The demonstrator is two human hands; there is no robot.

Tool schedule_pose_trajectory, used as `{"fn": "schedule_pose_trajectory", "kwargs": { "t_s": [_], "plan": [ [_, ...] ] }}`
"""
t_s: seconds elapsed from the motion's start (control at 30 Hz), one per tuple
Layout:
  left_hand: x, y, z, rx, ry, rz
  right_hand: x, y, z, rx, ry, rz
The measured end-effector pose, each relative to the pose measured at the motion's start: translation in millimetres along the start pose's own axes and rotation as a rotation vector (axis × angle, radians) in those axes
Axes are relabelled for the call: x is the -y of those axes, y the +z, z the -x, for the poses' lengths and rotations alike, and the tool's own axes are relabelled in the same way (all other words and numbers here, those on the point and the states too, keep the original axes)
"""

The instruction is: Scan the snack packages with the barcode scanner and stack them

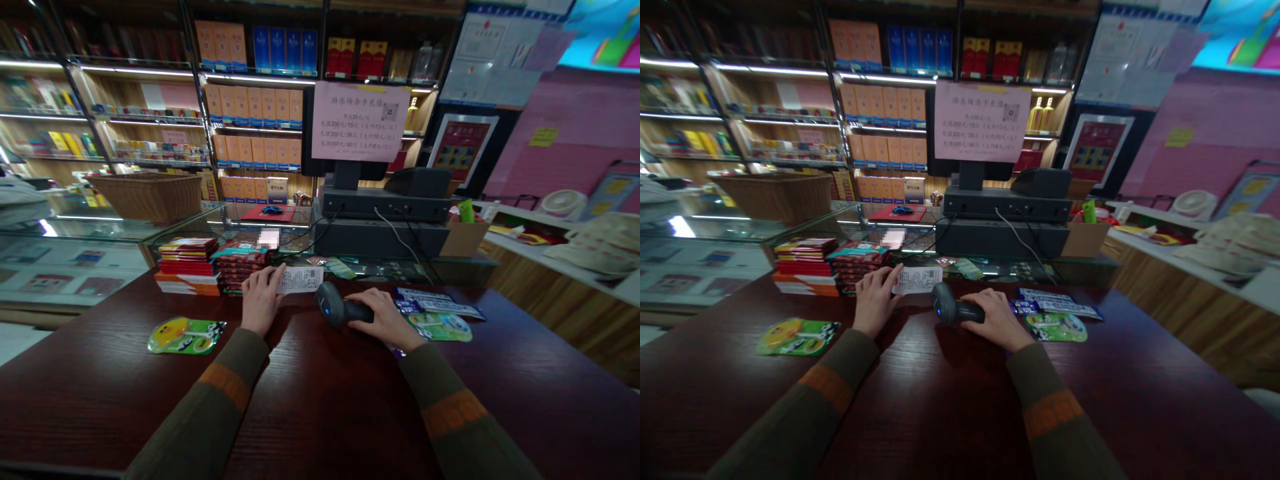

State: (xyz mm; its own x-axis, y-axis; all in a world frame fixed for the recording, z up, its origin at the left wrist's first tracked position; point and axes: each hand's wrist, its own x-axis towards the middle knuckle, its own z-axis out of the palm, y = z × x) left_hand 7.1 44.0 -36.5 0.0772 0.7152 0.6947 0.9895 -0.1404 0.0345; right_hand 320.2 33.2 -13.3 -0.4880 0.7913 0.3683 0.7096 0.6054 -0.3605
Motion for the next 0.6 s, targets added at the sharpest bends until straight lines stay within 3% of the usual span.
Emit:
{"fn": "schedule_pose_trajectory", "kwargs": {
  "t_s": [0.3, 0.6],
  "plan": [
    [2, 3, 1, -0.014, 0.01, -0.002, 3, -1, 0, 0.023, 0.019, -0.012],
    [2, 2, 1, -0.021, -0.005, 0.009, -1, 18, -1, 0.138, -0.024, -0.003]
  ]
}}
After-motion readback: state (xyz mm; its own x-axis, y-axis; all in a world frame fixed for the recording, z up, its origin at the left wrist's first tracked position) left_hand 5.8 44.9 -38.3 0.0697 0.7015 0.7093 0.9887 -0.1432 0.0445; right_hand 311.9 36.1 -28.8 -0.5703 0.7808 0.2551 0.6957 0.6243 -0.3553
